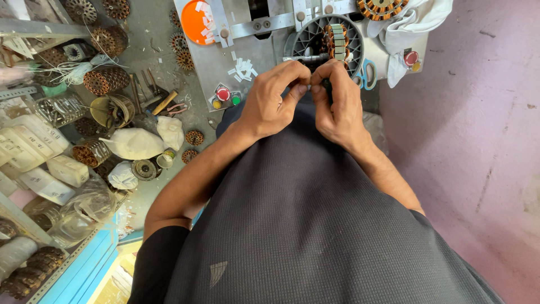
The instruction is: The person inserts small white plastic pieces into slots on a cylindrical electrical component mounted on a jig. They use a green-handled screwdriver to press and secure each piece into place, repeating the process for multiple slots around the component.
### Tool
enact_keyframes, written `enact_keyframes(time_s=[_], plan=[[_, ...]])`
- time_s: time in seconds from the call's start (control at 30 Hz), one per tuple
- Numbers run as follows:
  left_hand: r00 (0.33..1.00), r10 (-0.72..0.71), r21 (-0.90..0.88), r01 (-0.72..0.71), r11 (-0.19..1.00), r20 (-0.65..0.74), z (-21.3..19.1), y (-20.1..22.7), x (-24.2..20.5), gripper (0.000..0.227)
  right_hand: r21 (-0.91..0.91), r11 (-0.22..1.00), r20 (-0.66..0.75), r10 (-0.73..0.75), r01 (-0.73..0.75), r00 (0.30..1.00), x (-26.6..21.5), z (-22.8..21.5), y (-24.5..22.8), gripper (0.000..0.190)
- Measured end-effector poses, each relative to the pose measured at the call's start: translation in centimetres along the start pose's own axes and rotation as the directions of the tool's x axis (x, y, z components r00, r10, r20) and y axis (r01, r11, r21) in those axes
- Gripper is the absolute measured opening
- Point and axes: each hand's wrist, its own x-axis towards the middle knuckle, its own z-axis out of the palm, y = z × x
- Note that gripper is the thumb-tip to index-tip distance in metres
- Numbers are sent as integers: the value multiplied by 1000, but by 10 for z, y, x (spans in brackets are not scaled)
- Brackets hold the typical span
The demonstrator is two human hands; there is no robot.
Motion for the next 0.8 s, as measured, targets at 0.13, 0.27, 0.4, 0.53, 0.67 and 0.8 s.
enact_keyframes(time_s=[0.13,0.27,0.4,0.53,0.67,0.8], plan=[[998,-64,-97,62,993,-17,1,-2,2,13,160,977,-47,147,-138,988,-1,-2,-1,11],[997,-81,-192,78,978,-4,1,-2,5,21,328,928,-85,214,-175,973,-8,-14,4,9],[997,-63,-175,71,982,54,2,-7,9,28,371,925,-178,160,-84,971,-12,-36,21,10],[997,24,-86,-18,996,71,7,-20,21,31,257,964,-268,145,-74,952,-15,-47,35,13],[988,139,-115,-130,985,69,15,-42,36,36,-102,993,-350,16,-55,937,-20,-41,40,18],[984,82,-221,-46,974,156,23,-69,48,43,-133,989,-367,4,-57,930,-19,-33,44,20]])
